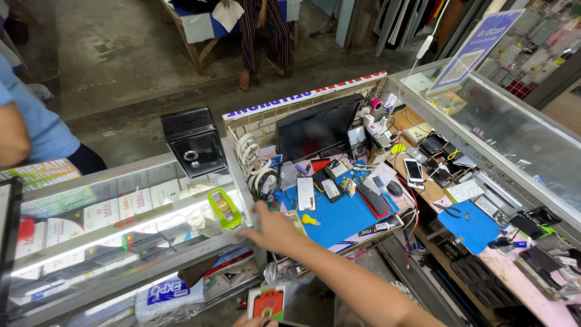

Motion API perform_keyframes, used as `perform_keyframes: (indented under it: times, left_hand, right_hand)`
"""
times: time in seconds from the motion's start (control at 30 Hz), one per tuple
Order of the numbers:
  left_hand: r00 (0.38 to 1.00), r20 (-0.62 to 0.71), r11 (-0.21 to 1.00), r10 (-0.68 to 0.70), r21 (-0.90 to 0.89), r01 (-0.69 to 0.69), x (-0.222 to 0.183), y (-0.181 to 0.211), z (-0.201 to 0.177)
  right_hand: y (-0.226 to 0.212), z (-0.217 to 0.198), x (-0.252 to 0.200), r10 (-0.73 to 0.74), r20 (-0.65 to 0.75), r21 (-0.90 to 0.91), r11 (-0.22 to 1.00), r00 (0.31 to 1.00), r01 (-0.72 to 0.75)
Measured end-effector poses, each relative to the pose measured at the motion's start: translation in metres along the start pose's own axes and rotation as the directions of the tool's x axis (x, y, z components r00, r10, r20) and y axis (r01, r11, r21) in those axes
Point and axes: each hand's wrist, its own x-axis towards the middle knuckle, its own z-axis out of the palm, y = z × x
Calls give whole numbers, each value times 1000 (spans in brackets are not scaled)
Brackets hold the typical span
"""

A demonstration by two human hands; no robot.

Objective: The person handles a smartphone on a workbench, placing a thin sheet onto the screen and pressing it down with their fingers.

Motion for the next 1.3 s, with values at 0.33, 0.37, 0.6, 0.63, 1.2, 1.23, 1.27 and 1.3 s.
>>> perform_keyframes:
  times: [0.33, 0.37, 0.6, 0.63, 1.2, 1.23, 1.27, 1.3]
  left_hand:
    - [987, -159, 1000, 4, 20, 0, 163, 80, 114]
    - [987, -161, 1000, -14, 15, 16, 171, 80, 133]
    - [937, -274, 972, -214, 36, 233, 276, 106, 214]
    - [913, -352, 967, -204, 72, 244, 286, 110, 213]
    - [897, -413, 973, -158, -218, 71, 193, -17, 293]
    - [914, -366, 963, -174, -256, 81, 185, -27, 301]
    - [929, -318, 952, -188, -293, 93, 176, -33, 312]
    - [930, -326, 952, -169, -297, 69, 172, -38, 321]
  right_hand:
    - [315, -12, -116, -91, 515, 562, 787, 853, -255]
    - [340, -9, -120, -63, 496, 565, 780, 866, -267]
    - [461, -50, -67, 184, 499, 512, 727, 847, -459]
    - [475, -48, -63, 269, 480, 499, 700, 835, -512]
    - [532, -13, -15, 318, 185, -127, 946, 930, -299]
    - [531, -14, -16, 286, 191, -145, 954, 939, -261]
    - [531, -15, -16, 253, 196, -162, 961, 947, -223]
    - [531, -15, -11, 204, 191, -174, 970, 960, -171]
